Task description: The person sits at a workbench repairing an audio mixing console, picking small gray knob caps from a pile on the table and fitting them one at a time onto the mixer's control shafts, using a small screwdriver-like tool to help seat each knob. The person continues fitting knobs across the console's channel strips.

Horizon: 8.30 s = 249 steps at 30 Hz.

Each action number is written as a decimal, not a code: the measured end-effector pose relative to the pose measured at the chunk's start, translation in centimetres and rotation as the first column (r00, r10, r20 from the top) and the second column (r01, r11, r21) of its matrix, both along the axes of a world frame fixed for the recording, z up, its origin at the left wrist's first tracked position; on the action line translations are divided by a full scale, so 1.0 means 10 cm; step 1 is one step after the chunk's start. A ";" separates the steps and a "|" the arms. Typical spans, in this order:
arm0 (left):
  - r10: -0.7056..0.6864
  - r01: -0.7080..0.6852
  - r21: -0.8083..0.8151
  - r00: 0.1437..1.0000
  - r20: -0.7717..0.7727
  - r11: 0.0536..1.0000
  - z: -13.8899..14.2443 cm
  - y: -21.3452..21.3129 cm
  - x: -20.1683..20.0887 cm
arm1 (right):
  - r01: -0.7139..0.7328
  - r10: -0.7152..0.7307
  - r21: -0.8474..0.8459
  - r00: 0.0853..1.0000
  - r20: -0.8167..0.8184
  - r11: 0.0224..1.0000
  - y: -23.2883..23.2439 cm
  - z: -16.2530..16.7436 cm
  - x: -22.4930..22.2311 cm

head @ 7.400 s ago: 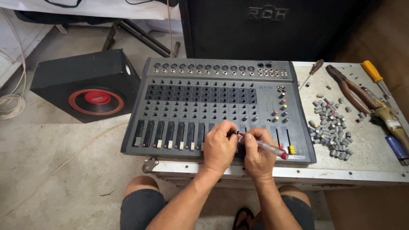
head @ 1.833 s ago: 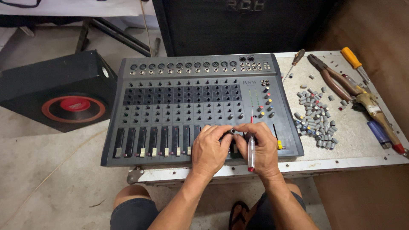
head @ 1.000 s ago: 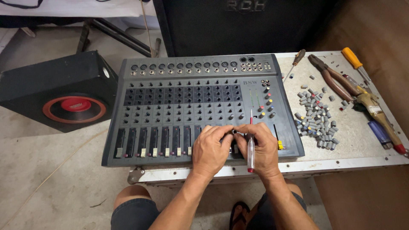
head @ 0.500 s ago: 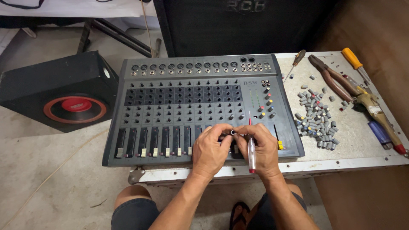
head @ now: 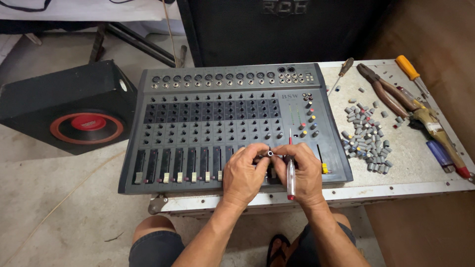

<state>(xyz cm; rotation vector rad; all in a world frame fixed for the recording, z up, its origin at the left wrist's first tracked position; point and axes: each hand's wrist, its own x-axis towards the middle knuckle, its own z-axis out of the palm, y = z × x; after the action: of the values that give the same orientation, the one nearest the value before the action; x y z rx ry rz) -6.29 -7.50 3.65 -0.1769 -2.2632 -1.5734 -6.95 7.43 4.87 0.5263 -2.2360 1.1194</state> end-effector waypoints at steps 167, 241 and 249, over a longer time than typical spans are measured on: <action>0.032 -0.084 -0.376 0.989 -0.143 0.923 -0.20 -0.13 -0.64 | 0.231 -0.222 0.065 0.968 -0.118 0.971 -0.04 -0.04 0.05; -0.501 0.320 -0.574 0.845 -0.187 0.754 -0.10 1.82 0.11 | 0.594 -0.623 0.214 0.774 0.113 0.776 2.04 -0.48 0.31; -0.438 0.408 -0.163 0.860 -0.261 0.898 0.07 1.68 0.10 | 0.548 -0.467 -0.314 0.832 0.300 0.775 1.81 -0.32 0.41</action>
<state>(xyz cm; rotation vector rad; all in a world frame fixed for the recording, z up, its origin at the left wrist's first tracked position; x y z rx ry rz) -5.26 9.27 4.32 -0.9338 -2.1603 -1.5017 -2.85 25.55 1.63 -0.3717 -2.0460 1.3033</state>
